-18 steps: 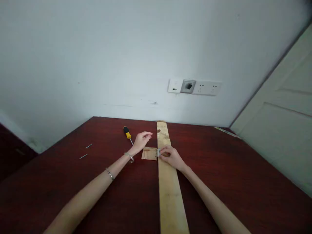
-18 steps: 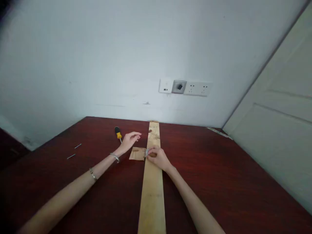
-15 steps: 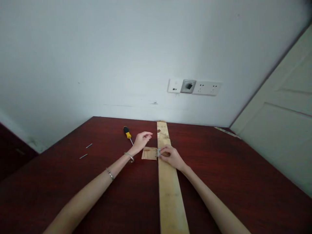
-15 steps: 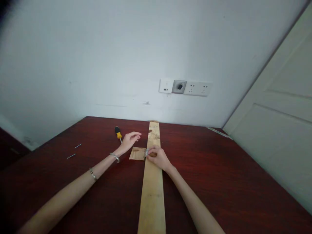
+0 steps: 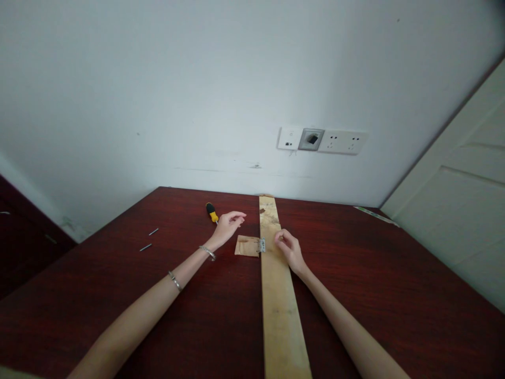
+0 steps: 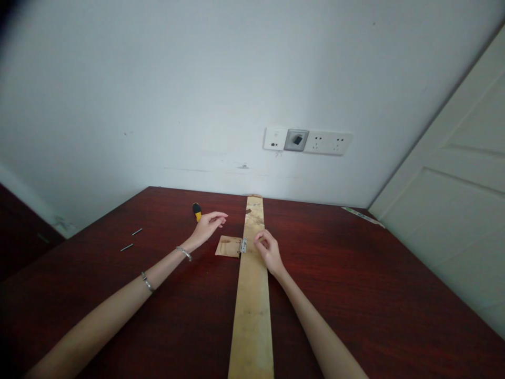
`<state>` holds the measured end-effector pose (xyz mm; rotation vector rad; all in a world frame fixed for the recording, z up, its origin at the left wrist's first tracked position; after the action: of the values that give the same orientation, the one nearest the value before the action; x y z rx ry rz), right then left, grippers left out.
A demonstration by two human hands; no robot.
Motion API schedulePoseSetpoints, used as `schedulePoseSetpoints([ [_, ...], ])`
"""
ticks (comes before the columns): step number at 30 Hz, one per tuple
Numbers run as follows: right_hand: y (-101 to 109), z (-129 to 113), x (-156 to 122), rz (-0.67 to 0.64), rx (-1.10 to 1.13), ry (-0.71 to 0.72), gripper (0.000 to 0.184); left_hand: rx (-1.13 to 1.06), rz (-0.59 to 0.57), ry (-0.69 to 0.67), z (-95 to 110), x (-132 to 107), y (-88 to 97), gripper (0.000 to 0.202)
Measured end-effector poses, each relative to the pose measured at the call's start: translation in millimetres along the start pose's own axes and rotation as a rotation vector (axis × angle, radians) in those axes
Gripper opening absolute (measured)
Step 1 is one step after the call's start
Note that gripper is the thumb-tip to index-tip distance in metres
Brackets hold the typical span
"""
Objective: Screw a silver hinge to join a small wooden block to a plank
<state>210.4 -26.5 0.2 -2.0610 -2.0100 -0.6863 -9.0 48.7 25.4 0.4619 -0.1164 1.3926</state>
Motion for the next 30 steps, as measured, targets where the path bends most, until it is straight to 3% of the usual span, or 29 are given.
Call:
schedulePoseSetpoints([
  [4, 2.6, 2.6, -1.1, 0.012, 0.042, -0.017, 0.010, 0.117, -0.007, -0.013, 4.3, -12.4, 41.3, 0.025],
  [9, 3.1, 1.7, -2.3, 0.009, 0.062, -0.025, 0.009, 0.426, -0.045, -0.027, 13.1, -33.3, 116.5, 0.023],
  [15, 4.7, 4.9, -1.3, -0.016, 0.054, -0.032, 0.013, 0.797, -0.076, 0.126, 7.6, -64.6, 214.4, 0.021],
  [19, 4.1, 7.3, -1.1, -0.040, 0.030, -0.014, 0.016, 0.954, -0.152, 0.266, -10.0, -88.0, 261.5, 0.020],
  [24, 2.9, 7.5, -1.8, -0.055, 0.011, 0.008, 0.017, 1.063, -0.249, 0.334, -31.0, -107.2, 284.8, 0.023],
  [30, 1.9, 3.7, -2.7, -0.042, 0.001, 0.005, 0.018, 1.065, -0.229, 0.354, -37.0, -109.5, 276.7, 0.020],
])
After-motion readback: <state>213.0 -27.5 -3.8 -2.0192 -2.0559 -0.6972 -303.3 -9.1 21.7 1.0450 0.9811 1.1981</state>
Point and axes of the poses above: each hand's wrist, its own x-axis towards the middle knuckle, its own y-axis out of the back of the hand, z = x × y, the point moved 6 cm from there along x, towards the middle knuckle, and after that the axes turned 1 degree about x, right-handed, at the moved point
